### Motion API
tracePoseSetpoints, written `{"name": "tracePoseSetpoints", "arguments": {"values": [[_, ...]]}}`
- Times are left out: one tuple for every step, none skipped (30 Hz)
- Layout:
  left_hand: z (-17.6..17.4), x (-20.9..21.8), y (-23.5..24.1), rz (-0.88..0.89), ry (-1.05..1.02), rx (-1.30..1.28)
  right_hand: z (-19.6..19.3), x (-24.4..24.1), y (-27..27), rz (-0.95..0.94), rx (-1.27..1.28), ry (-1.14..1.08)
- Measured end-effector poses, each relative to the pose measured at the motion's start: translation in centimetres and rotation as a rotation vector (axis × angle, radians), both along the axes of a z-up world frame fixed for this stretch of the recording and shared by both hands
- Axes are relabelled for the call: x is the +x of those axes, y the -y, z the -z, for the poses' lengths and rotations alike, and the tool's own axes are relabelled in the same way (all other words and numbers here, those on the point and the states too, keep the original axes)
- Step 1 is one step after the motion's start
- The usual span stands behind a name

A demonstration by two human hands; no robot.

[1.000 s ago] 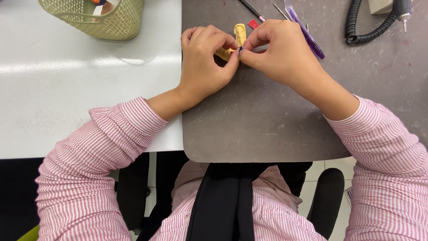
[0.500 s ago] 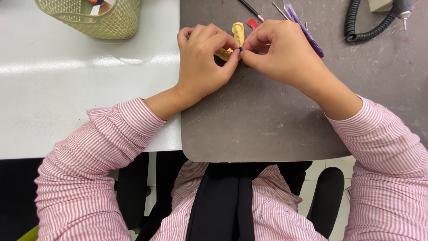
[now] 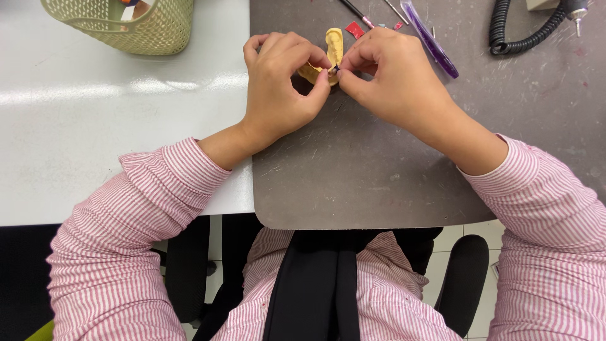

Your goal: The person assembles a dental prosthesis by inserting small components into a yellow denture base. They use a rotary tool to grind and shape individual pieces before fitting them into the denture. The person repeatedly checks the fit and adjusts the components by hand.

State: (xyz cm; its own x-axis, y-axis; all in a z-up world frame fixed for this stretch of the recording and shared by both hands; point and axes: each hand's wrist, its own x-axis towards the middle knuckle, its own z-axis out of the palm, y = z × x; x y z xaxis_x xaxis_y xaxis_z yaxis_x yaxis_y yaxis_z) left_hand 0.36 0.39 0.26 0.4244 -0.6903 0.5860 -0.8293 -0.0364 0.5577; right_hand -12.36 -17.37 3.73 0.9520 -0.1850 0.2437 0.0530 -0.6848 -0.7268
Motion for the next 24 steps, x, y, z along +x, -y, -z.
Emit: {"name": "tracePoseSetpoints", "arguments": {"values": [[-0.01,-0.01,0.00,0.005,0.019,-0.004,0.00,-0.03,0.05,0.001,0.001,-0.003],[-0.02,-0.02,-0.03,0.011,0.037,-0.009,0.02,-0.06,0.08,0.001,0.002,-0.006],[-0.02,-0.02,-0.03,0.016,0.056,-0.014,0.03,-0.08,0.11,-0.002,0.014,-0.006],[0.00,-0.05,0.01,0.011,0.066,-0.011,0.03,-0.09,0.14,-0.004,0.026,-0.005],[0.02,-0.09,0.06,0.006,0.076,-0.008,0.03,-0.09,0.17,-0.008,0.038,-0.005],[0.03,-0.11,0.08,0.000,0.086,-0.005,0.03,-0.07,0.21,-0.009,0.035,-0.002],[0.06,-0.15,0.05,-0.005,0.084,-0.001,0.04,-0.06,0.24,-0.010,0.032,-0.001],[0.09,-0.20,0.01,-0.010,0.083,0.004,0.06,-0.06,0.25,-0.011,0.029,0.001],[0.10,-0.20,0.00,-0.015,0.083,0.008,0.07,-0.06,0.25,-0.010,0.027,0.002],[0.11,-0.16,0.03,-0.012,0.089,0.001,0.07,-0.08,0.25,-0.010,0.024,0.003],[0.12,-0.09,0.06,-0.010,0.095,-0.005,0.11,-0.09,0.21,-0.010,0.023,0.004],[0.14,-0.05,0.10,-0.008,0.101,-0.011,0.12,-0.11,0.18,-0.009,0.010,0.004],[0.15,-0.03,0.16,-0.013,0.100,-0.011,0.12,-0.12,0.18,-0.007,-0.002,0.005],[0.17,-0.03,0.23,-0.017,0.099,-0.010,0.14,-0.11,0.16,-0.005,-0.015,0.006],[0.20,-0.02,0.29,-0.023,0.097,-0.011,0.17,-0.11,0.06,0.001,-0.013,0.012],[0.23,-0.02,0.35,-0.023,0.082,-0.006,0.22,-0.11,-0.09,0.007,-0.012,0.018],[0.24,-0.03,0.42,-0.024,0.069,-0.001,0.27,-0.11,-0.21,0.013,-0.011,0.026],[0.25,-0.08,0.47,-0.025,0.056,0.004,0.29,-0.11,-0.30,0.010,-0.022,0.028],[0.23,-0.07,0.52,-0.031,0.052,0.010,0.28,-0.08,-0.37,0.009,-0.034,0.032],[0.23,-0.06,0.56,-0.038,0.048,0.015,0.25,-0.06,-0.41,0.007,-0.046,0.036],[0.25,-0.10,0.57,-0.045,0.044,0.021,0.23,-0.12,-0.42,0.013,-0.038,0.022],[0.28,-0.13,0.61,-0.045,0.037,0.021,0.19,-0.19,-0.40,0.018,-0.031,0.008],[0.29,-0.13,0.63,-0.046,0.028,0.021,0.14,-0.18,-0.39,0.022,-0.023,-0.007],[0.28,-0.11,0.62,-0.048,0.019,0.021,0.13,-0.11,-0.43,0.023,-0.018,-0.002]]}}
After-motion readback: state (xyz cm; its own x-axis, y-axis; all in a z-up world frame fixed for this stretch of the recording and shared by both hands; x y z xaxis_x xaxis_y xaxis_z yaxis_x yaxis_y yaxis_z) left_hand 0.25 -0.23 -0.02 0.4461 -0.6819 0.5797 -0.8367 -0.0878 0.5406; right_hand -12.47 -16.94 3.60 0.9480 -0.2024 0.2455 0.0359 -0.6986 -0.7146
